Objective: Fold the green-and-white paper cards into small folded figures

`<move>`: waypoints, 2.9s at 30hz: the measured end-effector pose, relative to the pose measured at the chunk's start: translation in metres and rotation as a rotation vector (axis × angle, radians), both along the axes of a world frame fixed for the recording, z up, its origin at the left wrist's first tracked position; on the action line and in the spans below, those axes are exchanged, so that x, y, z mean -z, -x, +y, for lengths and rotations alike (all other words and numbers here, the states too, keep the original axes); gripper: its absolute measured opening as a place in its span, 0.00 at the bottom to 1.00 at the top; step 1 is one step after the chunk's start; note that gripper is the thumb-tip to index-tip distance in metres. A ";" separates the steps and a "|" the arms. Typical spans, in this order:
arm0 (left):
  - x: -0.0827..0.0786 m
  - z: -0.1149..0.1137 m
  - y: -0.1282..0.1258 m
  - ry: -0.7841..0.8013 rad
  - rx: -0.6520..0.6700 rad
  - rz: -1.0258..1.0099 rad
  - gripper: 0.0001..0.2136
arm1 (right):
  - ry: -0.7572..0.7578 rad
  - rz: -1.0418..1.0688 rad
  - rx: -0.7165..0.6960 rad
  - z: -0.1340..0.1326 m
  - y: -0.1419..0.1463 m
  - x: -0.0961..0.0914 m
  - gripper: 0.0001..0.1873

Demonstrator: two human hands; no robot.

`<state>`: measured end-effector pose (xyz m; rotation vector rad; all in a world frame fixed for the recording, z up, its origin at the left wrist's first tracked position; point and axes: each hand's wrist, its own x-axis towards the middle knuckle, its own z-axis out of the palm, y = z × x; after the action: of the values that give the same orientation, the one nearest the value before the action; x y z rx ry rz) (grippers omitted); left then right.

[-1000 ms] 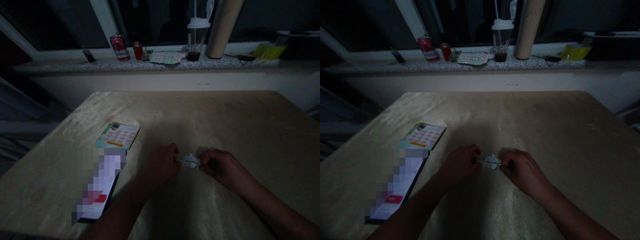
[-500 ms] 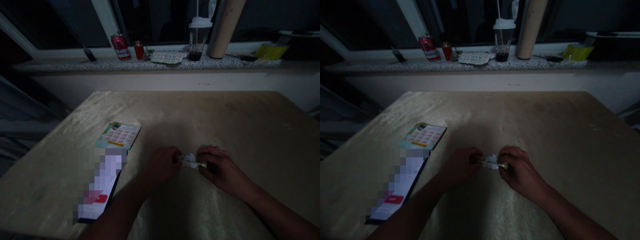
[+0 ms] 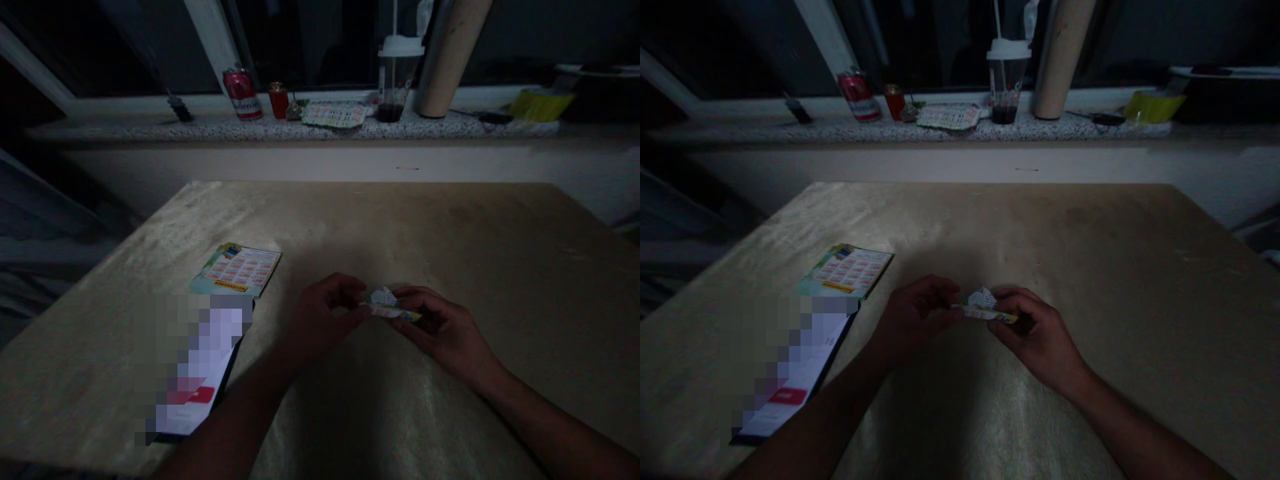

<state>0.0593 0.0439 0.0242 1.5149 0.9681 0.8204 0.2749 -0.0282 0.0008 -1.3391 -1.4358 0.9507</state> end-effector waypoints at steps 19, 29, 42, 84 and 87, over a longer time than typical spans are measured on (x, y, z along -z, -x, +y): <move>0.001 -0.013 -0.005 0.007 -0.125 -0.134 0.07 | -0.116 0.077 0.222 -0.008 0.007 -0.018 0.09; 0.001 -0.015 -0.001 -0.197 -0.105 -0.069 0.02 | -0.298 -0.080 0.301 -0.013 0.001 -0.018 0.07; -0.001 -0.013 -0.004 0.032 -0.165 -0.162 0.03 | -0.175 0.061 0.277 -0.011 0.002 -0.019 0.05; 0.017 -0.024 -0.028 0.365 -0.188 -0.556 0.11 | 0.073 0.625 0.269 -0.006 0.007 -0.010 0.16; 0.016 -0.028 -0.033 0.381 -0.082 -0.517 0.08 | 0.094 0.630 0.254 -0.006 0.007 -0.008 0.16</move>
<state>0.0920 0.0159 0.0079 0.8789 0.7453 0.9613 0.2675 -0.0341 0.0088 -1.1119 -0.7338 1.1449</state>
